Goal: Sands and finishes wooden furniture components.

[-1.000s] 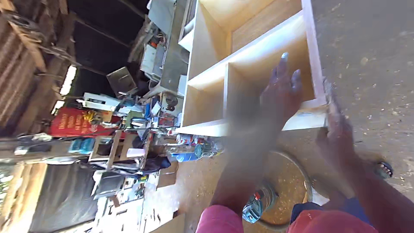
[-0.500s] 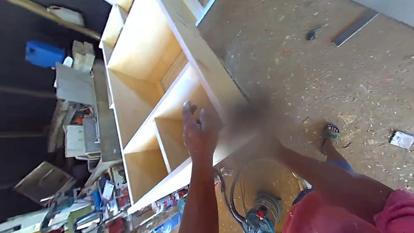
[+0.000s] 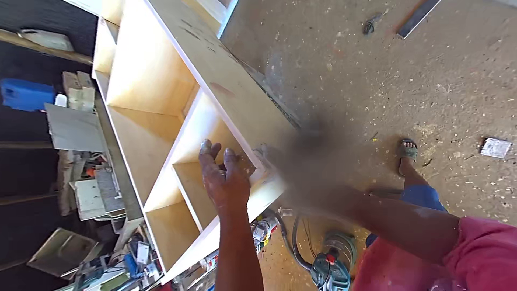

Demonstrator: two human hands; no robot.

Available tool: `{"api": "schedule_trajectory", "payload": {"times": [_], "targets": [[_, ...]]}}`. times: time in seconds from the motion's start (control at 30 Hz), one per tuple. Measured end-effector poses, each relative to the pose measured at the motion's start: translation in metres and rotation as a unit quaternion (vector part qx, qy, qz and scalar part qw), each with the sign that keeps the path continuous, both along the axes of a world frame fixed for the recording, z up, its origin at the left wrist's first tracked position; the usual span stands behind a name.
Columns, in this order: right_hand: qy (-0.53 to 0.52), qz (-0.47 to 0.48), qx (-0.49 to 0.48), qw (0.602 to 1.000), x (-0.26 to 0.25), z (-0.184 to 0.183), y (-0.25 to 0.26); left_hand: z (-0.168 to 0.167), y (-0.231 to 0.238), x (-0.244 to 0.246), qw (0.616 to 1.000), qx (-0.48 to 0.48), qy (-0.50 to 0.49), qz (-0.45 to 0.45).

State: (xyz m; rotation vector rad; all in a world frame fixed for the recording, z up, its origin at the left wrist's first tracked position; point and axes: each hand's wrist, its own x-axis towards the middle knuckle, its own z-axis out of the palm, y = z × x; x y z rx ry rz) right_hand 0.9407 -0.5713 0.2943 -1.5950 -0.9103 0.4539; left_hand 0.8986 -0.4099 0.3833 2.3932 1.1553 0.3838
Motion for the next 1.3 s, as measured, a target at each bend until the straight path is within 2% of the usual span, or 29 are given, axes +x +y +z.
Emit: {"api": "schedule_trajectory", "payload": {"times": [0.03,0.1,0.13,0.2,0.27,0.3,0.37,0.43,0.47,0.5,0.6,0.63,0.67,0.7,0.73,0.77,0.8,0.83,0.9,0.97,1.03,1.13,1.2,1.23,1.3], "targets": [[0.003,-0.007,-0.029,1.000,-0.001,-0.026,0.001,0.000,0.001,0.000,1.000,0.005,-0.002,0.000],[0.063,0.017,-0.150,0.987,-0.002,-0.083,0.004,-0.001,0.001,-0.003,1.000,0.004,-0.002,0.005],[0.096,0.021,-0.180,0.979,-0.005,-0.094,0.005,0.000,0.001,-0.005,1.000,0.002,0.001,0.006],[0.113,0.009,-0.143,0.983,-0.003,-0.063,0.005,0.000,0.000,0.000,1.000,0.005,-0.001,0.004],[0.078,-0.002,-0.029,0.997,-0.009,-0.017,-0.002,-0.001,-0.002,0.001,1.000,-0.002,0.002,0.006],[0.057,0.002,0.001,0.998,-0.009,-0.012,-0.004,-0.001,-0.003,0.001,1.000,-0.005,0.002,0.009],[0.039,-0.024,-0.029,0.999,-0.014,-0.051,-0.003,0.000,-0.004,0.001,1.000,0.000,0.001,0.013],[0.110,0.018,-0.156,0.982,-0.010,-0.099,-0.002,0.001,-0.004,0.000,1.000,0.008,-0.004,0.020],[0.140,0.037,-0.191,0.971,-0.009,-0.104,0.000,0.001,-0.004,-0.001,1.000,0.007,-0.004,0.021],[0.147,0.030,-0.183,0.972,-0.006,-0.093,0.002,0.000,-0.002,0.002,1.000,0.008,-0.006,0.019],[0.096,-0.003,-0.031,0.995,-0.012,-0.028,-0.005,-0.001,-0.004,0.003,1.000,0.003,-0.005,0.020],[0.050,-0.019,0.006,0.999,-0.012,-0.030,-0.004,-0.001,-0.004,0.004,1.000,0.003,-0.009,0.021],[0.021,-0.014,-0.009,1.000,-0.011,-0.049,-0.004,-0.001,-0.003,0.004,1.000,0.006,-0.012,0.021],[0.019,0.010,-0.078,0.997,-0.006,-0.078,-0.009,-0.001,-0.002,0.001,1.000,0.007,-0.011,0.025],[0.051,0.071,-0.192,0.977,0.005,-0.109,-0.017,-0.001,-0.001,-0.002,0.999,0.009,-0.008,0.031],[0.112,0.133,-0.289,0.941,0.021,-0.139,-0.026,-0.001,0.000,-0.005,0.999,0.013,-0.007,0.035],[0.178,0.159,-0.332,0.913,0.036,-0.161,-0.033,0.000,0.002,-0.005,0.999,0.014,-0.007,0.035],[0.235,0.143,-0.325,0.905,0.053,-0.172,-0.038,0.001,0.006,0.000,0.999,0.013,-0.018,0.031],[0.377,0.093,-0.207,0.898,0.089,-0.155,-0.047,-0.001,0.003,0.004,0.998,0.015,-0.046,0.034],[0.553,0.085,-0.080,0.825,0.116,-0.122,-0.056,-0.002,-0.004,-0.002,0.996,0.040,-0.075,0.028],[0.640,0.116,-0.013,0.759,0.154,-0.097,-0.060,-0.002,-0.005,-0.007,0.988,0.085,-0.127,0.024],[0.657,0.188,0.000,0.730,0.217,-0.067,-0.068,-0.005,-0.021,-0.009,0.954,0.202,-0.209,0.070],[0.659,0.194,-0.044,0.725,0.255,-0.048,-0.071,-0.008,-0.064,-0.004,0.931,0.278,-0.205,0.121],[0.648,0.191,-0.077,0.733,0.274,-0.037,-0.070,-0.013,-0.093,0.005,0.927,0.290,-0.186,0.146],[0.600,0.204,-0.138,0.761,0.305,-0.017,-0.059,-0.035,-0.153,0.036,0.936,0.232,-0.185,0.192]]}}
